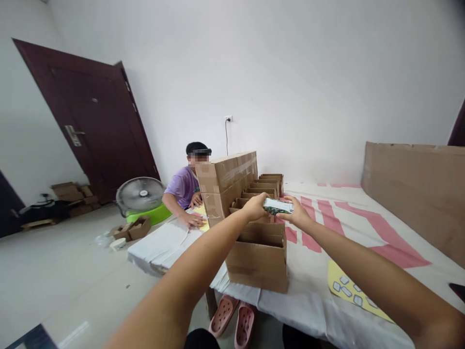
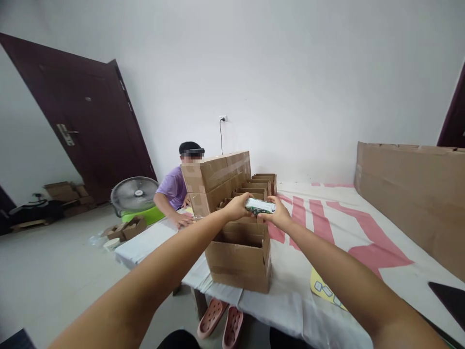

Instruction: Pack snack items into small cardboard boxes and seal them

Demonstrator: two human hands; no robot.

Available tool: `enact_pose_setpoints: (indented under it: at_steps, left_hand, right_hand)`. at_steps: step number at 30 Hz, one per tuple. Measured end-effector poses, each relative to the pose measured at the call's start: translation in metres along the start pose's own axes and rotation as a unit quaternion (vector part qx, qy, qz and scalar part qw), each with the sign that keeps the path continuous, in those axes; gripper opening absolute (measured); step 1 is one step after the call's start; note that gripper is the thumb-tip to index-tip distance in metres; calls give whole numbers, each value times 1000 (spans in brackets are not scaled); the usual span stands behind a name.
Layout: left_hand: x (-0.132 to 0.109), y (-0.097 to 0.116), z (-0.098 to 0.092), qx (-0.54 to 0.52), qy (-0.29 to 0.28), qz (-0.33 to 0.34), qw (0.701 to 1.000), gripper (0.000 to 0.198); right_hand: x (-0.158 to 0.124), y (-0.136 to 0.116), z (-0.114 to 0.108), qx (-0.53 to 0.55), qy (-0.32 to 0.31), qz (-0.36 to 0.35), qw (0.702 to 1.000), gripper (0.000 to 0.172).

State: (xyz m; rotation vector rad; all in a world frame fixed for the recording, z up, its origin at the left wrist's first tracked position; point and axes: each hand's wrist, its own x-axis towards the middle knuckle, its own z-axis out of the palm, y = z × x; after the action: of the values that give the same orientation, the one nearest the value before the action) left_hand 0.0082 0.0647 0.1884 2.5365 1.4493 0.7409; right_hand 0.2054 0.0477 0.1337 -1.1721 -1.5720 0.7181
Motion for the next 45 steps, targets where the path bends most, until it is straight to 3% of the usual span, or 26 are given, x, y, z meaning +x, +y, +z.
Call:
enact_pose_setpoints:
  at_steps: [4,7,9,12,16,21,26,31,33,37,41,45]
  left_hand:
    - [-29,33,-6,-62,8,62,996,65]
    - [-64,53,-12,-116,14,126,985,65]
    - [-92,58,-15,-100,20,154,983,56]
    - [-137,50,-11,-26,56,160,985,33]
    - [-191,24,25,17,66,161,985,21]
    - [-235,8,92,-8,20,162,987,40]
    - [-240,4,139,-17,45,126,991,62]
    - [-231,-8,172,42,93,111,989,67]
    - [-229,-16,183,79,116,119,983,61]
    - [-227,-30,202,122,155,143,970,49]
    - [-226,-35,213,122,199,132,963,43]
    - [-225,-34,217,127,220,131,958,44]
  right_hand:
    - [-39,-11,-24,45,-18,1,999,65]
    - [-76,-11,-41,101,-39,6,994,61]
    - [-102,-3,-50,117,-57,20,991,60]
    - [-138,18,-54,125,-85,49,987,61]
    - [-179,54,-38,108,-139,60,983,58]
    - [-204,88,1,17,-138,30,990,59]
    - [-203,112,37,-41,-82,-44,995,61]
    - [-200,125,61,-62,-30,-1,998,57]
    - [-199,126,63,-41,-23,26,999,57]
    - [-187,126,53,136,-18,77,988,51]
    - [-154,130,45,212,23,123,969,44]
    - [-122,130,48,272,16,149,951,45]
